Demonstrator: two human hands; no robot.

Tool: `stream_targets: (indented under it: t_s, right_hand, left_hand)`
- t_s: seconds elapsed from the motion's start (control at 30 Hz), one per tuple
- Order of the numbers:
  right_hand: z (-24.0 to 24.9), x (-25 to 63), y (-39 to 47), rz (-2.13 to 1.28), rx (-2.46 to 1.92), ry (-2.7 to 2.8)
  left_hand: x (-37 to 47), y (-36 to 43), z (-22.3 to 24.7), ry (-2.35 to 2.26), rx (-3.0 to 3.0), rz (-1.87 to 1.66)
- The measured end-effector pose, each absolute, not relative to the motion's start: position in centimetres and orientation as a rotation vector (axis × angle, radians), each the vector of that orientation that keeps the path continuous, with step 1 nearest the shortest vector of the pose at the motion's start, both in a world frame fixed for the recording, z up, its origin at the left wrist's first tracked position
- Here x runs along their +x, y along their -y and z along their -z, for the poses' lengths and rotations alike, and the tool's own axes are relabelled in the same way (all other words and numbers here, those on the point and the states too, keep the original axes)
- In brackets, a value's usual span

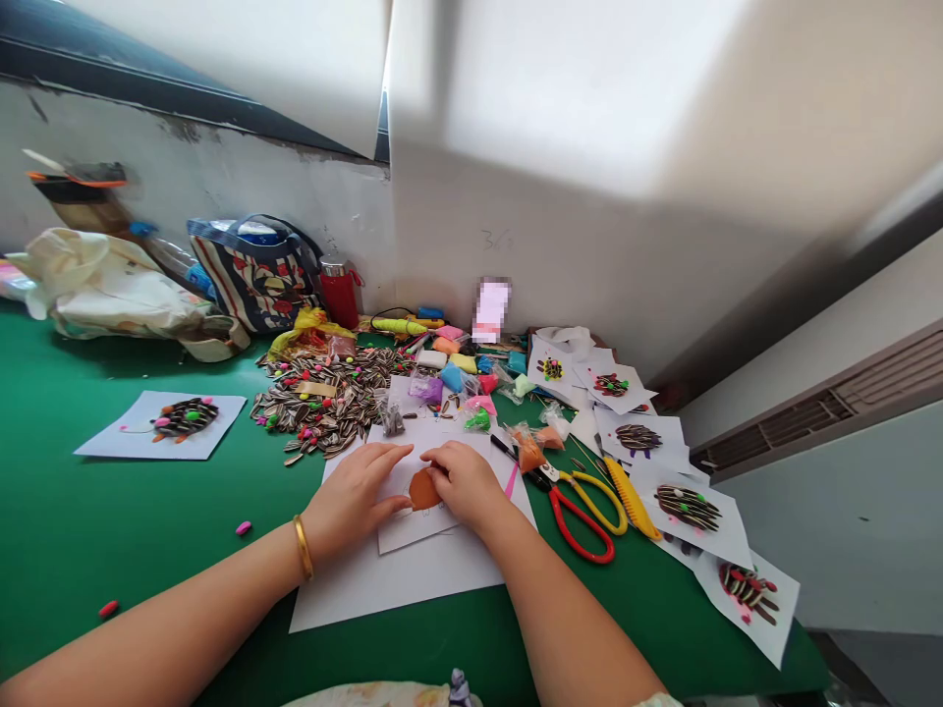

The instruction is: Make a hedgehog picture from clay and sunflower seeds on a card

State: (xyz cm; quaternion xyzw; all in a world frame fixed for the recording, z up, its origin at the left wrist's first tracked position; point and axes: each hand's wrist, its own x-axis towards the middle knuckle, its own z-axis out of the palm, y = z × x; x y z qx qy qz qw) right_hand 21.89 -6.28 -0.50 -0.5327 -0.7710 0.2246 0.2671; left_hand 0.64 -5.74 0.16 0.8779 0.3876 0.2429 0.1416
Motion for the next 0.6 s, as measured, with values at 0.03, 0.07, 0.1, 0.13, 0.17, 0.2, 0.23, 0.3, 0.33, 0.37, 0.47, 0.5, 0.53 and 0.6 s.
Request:
stream_targets:
  t_s: [0.03,0.07,0.1,0.13,0.17,0.2,0.23,0.3,0.33,0.37,0.47,0.5,0.53,0.6]
  right_hand:
    - [0.5,21.8,6.3,-0.609,-1.435,2.076]
    - [0.6,21.8,6.4,-0.609,-1.431,2.068]
    - [0.7,21.9,6.4,-0.608,-1.427,2.054]
    - [0.8,22.0,6.4,-0.610,-1.424,2.039]
    - [0.9,22.1,6.4,-0.611,-1.420,2.025]
    - [1.0,22.2,6.4,-0.615,-1.413,2.018]
    - [1.0,22.3,6.3,-0.619,-1.405,2.019]
    - [1.0,22.5,6.4,-0.621,-1.388,2.041]
    - [0.9,22.5,6.5,-0.616,-1.384,2.056]
    - [0.7,22.4,6.6,-0.611,-1.384,2.073]
    - [0.2,22.3,6.8,-0.587,-1.410,2.125]
    - [0.1,22.3,6.9,-0.576,-1.432,2.134]
    - [0.0,22.3,6.9,-0.566,-1.461,2.132]
    - [0.1,22.4,6.9,-0.548,-1.523,2.097]
  left_hand:
    - [0.7,5.8,-0.2,-1.110,2.532,-0.680]
    - [0.7,5.9,-0.1,-1.099,2.531,-0.658]
    - [0.8,5.9,-0.1,-1.092,2.531,-0.636]
    - [0.8,6.0,-0.1,-1.091,2.532,-0.617]
    - [0.9,6.1,-0.1,-1.096,2.531,-0.601]
    - [0.9,6.2,-0.2,-1.105,2.529,-0.587]
    - [1.0,6.3,-0.2,-1.110,2.527,-0.576]
    - [1.1,6.5,-0.3,-1.100,2.527,-0.552]
    - [1.1,6.6,-0.2,-1.085,2.534,-0.537]
    - [1.2,6.8,-0.2,-1.070,2.546,-0.521]
    - [1.2,6.9,0.1,-1.049,2.589,-0.463]
    - [1.2,6.9,0.1,-1.057,2.596,-0.446]
    - [1.1,6.8,0.1,-1.068,2.599,-0.432]
    - [0.9,6.5,0.0,-1.090,2.601,-0.422]
